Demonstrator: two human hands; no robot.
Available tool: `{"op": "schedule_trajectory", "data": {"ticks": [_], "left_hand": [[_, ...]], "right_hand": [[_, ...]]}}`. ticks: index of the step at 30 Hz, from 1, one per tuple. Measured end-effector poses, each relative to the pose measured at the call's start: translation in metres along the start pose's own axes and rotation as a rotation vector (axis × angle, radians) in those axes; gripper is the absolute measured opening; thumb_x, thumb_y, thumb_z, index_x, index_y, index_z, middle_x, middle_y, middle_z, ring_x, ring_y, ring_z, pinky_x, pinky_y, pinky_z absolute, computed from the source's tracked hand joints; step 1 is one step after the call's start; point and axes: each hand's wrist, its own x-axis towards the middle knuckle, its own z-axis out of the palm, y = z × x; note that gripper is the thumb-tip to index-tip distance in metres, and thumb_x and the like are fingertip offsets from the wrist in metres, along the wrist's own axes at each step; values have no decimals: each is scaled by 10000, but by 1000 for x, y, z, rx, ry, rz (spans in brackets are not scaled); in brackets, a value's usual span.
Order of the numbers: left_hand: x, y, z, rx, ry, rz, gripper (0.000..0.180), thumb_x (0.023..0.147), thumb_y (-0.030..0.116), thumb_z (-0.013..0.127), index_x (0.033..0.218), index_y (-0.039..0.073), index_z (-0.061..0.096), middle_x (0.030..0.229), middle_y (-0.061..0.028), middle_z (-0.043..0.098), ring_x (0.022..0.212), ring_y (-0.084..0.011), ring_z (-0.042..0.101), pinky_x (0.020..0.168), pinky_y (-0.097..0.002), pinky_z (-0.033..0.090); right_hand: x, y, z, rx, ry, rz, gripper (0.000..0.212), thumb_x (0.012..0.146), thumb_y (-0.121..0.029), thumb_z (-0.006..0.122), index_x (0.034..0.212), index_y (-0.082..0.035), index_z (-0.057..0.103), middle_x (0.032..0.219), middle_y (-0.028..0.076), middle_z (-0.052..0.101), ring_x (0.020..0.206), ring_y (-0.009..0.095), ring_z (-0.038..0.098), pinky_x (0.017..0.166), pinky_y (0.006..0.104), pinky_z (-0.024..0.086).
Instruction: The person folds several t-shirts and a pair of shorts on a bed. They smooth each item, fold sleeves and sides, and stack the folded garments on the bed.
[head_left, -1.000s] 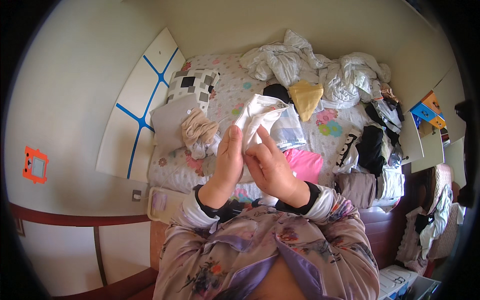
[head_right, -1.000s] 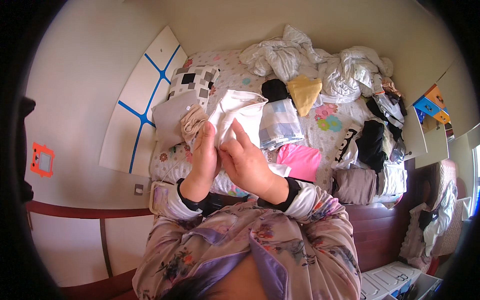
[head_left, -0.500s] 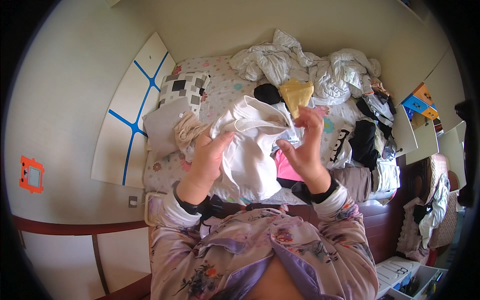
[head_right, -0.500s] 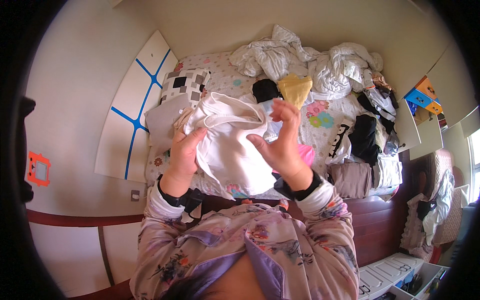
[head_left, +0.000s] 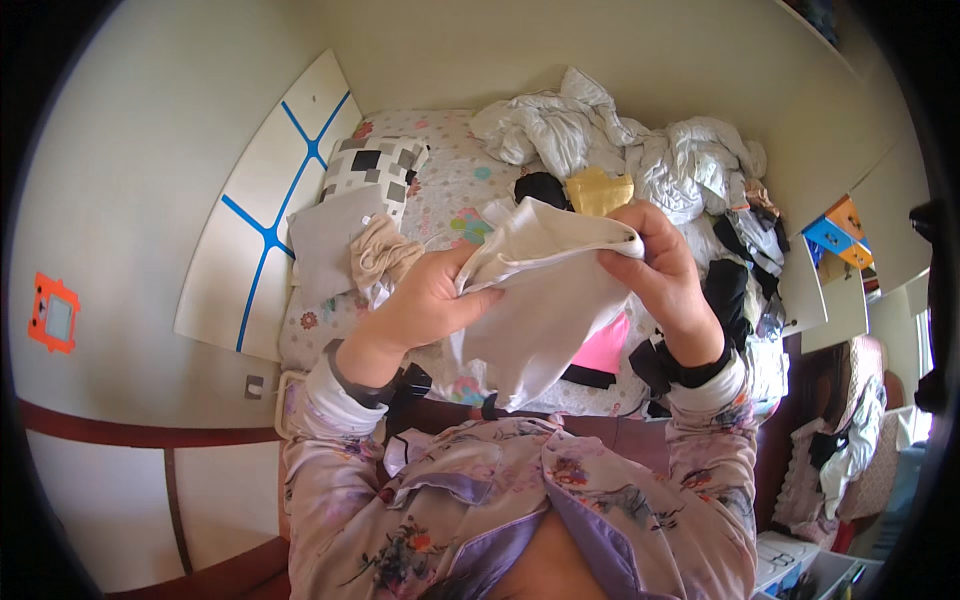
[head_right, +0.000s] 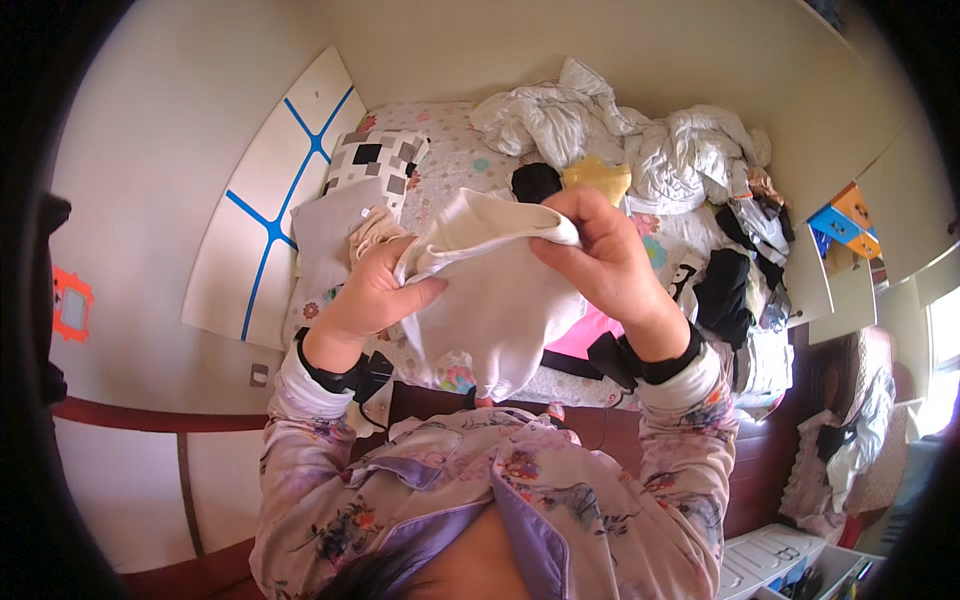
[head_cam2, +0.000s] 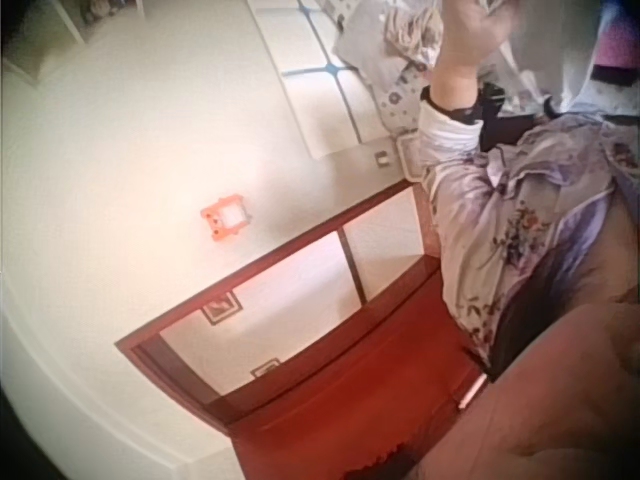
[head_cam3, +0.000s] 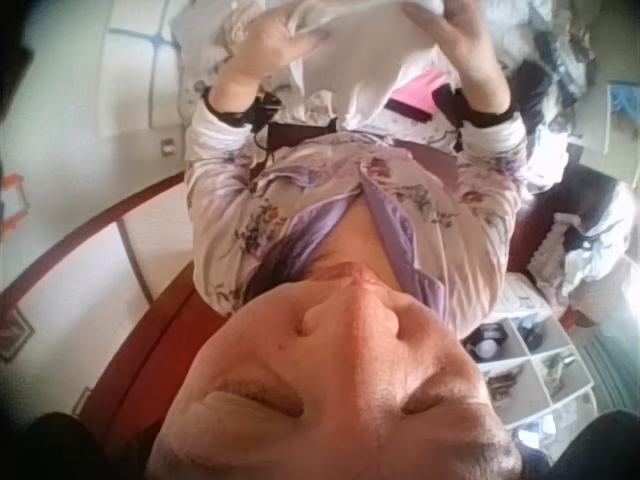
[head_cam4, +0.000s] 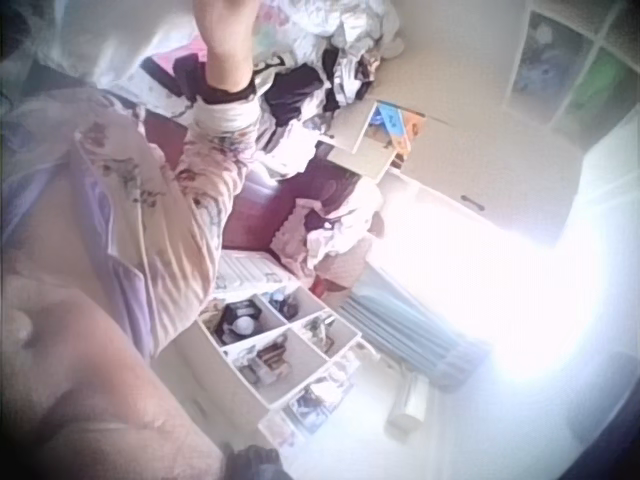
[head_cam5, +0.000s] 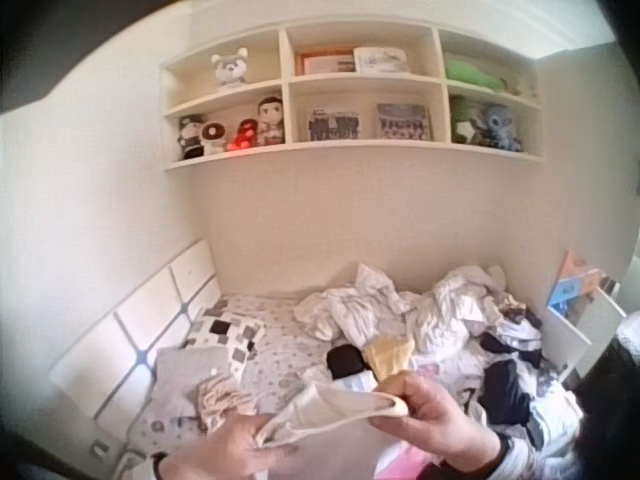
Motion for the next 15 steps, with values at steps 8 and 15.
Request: {"op": "schedule_trajectory", "data": {"ticks": [8, 15], "left_hand": [[15, -4, 14, 24, -74, 72, 221, 850, 64, 512, 1062, 26, 562, 889, -25, 610, 806, -83, 550, 708, -235, 435], [25, -10, 18, -118, -155, 132, 203, 808, 33, 556, 1011, 29, 557, 898, -70, 625, 828, -135, 579, 745, -267, 447]], "right_hand": [[2, -39, 31, -1229, 128, -719, 627, 610, -218, 761, 1133, -71, 448, 1216, 164, 444, 1176, 332, 405, 990, 497, 276], [40, -37, 19, -1045, -450, -430, 316, 634, -229, 730, 844, -44, 585, 873, 120, 573, 906, 320, 535, 777, 435, 415]]}}
